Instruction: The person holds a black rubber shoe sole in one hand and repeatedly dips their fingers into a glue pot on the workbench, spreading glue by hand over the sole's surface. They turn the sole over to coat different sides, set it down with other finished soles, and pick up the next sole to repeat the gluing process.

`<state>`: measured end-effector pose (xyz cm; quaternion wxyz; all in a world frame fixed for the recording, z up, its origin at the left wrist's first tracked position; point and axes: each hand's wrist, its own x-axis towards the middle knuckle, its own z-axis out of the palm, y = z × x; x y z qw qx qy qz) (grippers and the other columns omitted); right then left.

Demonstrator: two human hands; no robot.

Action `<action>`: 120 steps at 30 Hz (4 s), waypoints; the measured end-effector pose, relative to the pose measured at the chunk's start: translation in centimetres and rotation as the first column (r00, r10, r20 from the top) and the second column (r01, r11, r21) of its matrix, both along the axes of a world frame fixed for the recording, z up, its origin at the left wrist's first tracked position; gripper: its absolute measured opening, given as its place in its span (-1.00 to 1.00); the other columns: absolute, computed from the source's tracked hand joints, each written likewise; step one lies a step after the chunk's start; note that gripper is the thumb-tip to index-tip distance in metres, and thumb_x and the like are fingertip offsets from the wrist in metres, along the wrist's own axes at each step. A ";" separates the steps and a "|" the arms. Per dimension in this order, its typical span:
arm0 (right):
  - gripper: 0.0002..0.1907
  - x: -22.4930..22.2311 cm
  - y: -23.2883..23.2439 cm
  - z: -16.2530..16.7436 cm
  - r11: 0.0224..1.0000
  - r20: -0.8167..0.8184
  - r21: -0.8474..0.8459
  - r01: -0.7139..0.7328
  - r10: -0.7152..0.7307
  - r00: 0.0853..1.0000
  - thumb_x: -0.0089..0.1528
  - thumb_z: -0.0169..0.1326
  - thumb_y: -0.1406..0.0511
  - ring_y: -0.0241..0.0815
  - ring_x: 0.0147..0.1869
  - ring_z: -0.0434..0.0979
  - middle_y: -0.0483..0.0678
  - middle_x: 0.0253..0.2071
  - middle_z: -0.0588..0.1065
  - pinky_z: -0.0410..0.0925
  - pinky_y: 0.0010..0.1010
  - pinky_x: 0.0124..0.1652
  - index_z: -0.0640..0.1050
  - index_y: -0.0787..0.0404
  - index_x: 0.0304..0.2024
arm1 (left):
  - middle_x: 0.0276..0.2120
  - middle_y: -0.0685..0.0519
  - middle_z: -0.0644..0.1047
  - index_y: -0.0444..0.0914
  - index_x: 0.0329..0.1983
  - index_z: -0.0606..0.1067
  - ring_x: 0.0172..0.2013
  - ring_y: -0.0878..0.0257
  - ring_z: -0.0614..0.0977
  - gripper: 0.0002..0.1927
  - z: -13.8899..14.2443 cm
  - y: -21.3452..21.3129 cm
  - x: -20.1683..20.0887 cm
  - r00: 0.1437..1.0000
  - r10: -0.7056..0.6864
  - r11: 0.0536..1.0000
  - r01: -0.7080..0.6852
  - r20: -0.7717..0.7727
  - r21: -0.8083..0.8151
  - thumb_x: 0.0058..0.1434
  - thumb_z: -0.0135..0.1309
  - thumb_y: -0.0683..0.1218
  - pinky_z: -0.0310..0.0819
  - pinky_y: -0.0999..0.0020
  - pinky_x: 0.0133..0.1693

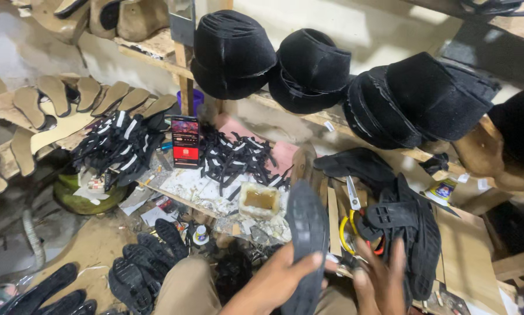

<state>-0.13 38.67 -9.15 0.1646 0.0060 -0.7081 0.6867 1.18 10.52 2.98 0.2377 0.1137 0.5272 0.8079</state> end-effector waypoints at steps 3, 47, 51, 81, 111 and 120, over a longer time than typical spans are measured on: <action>0.02 1.7 -7.9 7.1 0.975 -0.122 0.187 -0.118 0.142 0.982 0.23 0.08 0.39 -0.03 0.29 0.46 0.27 0.36 0.32 0.29 -0.27 0.19 -0.22 0.22 0.58 | -0.08 0.09 0.61 -0.12 0.35 0.29 -0.18 0.27 0.67 -0.42 -3.4 -1.9 2.0 0.998 0.006 0.999 -0.008 0.065 0.036 0.24 0.08 -0.11 0.62 0.34 -0.19; -0.50 1.0 -16.2 14.8 0.598 -0.447 0.799 0.060 0.525 0.724 0.19 0.13 0.45 -0.09 0.20 0.30 -0.15 0.08 0.48 0.20 -0.30 0.23 0.65 -0.18 0.10 | -0.39 0.08 0.63 -0.34 0.17 0.50 -0.45 0.44 0.56 -0.62 0.0 -8.9 0.8 0.890 0.456 0.887 -0.456 0.017 0.074 0.32 0.01 -0.11 0.48 0.48 -0.40; -0.44 1.3 -16.1 14.8 0.665 -0.330 0.747 0.004 0.366 0.870 0.09 0.09 0.55 -0.03 0.18 0.31 -0.02 0.06 0.46 0.17 -0.19 0.19 0.64 -0.04 0.07 | -0.42 0.04 0.62 -0.27 0.23 0.45 -0.46 0.41 0.55 -0.60 1.2 -8.2 1.0 0.917 0.399 0.917 -0.399 0.003 -0.015 0.34 0.03 -0.12 0.46 0.46 -0.42; -0.43 6.5 -18.8 12.3 0.371 -0.520 0.830 0.416 0.246 0.818 0.11 0.12 0.36 -0.09 0.08 0.29 -0.23 0.05 0.48 0.13 -0.27 0.12 0.59 -0.24 0.16 | -0.11 0.01 0.56 -0.05 0.29 0.03 -0.20 0.26 0.67 -0.17 5.4 -7.4 1.4 0.709 0.698 0.703 -0.705 0.102 0.090 0.02 0.14 -0.32 0.62 0.27 -0.30; -0.49 -6.9 -20.9 13.9 0.273 -0.116 0.961 0.045 0.249 0.961 0.23 0.08 0.09 0.21 0.38 0.13 0.09 0.34 0.32 0.08 0.11 0.17 0.52 0.04 0.23 | 0.04 -0.11 0.60 -0.23 0.46 0.13 -0.07 0.22 0.63 -0.13 -3.0 -12.1 0.1 0.836 0.531 0.838 -0.543 0.136 0.063 0.05 0.06 -0.39 0.51 0.33 -0.04; -0.61 -7.7 -19.6 14.8 0.235 0.055 0.969 -0.076 0.093 0.994 0.29 -0.01 -0.01 -0.01 0.47 0.08 -0.27 0.33 0.35 -0.02 0.07 0.32 0.69 0.00 -0.09 | 0.04 -0.06 0.61 -0.22 0.46 0.16 -0.05 0.31 0.61 -0.18 -4.3 -12.5 -0.4 0.914 0.397 0.912 -0.403 0.087 0.077 0.10 0.04 -0.40 0.51 0.37 -0.04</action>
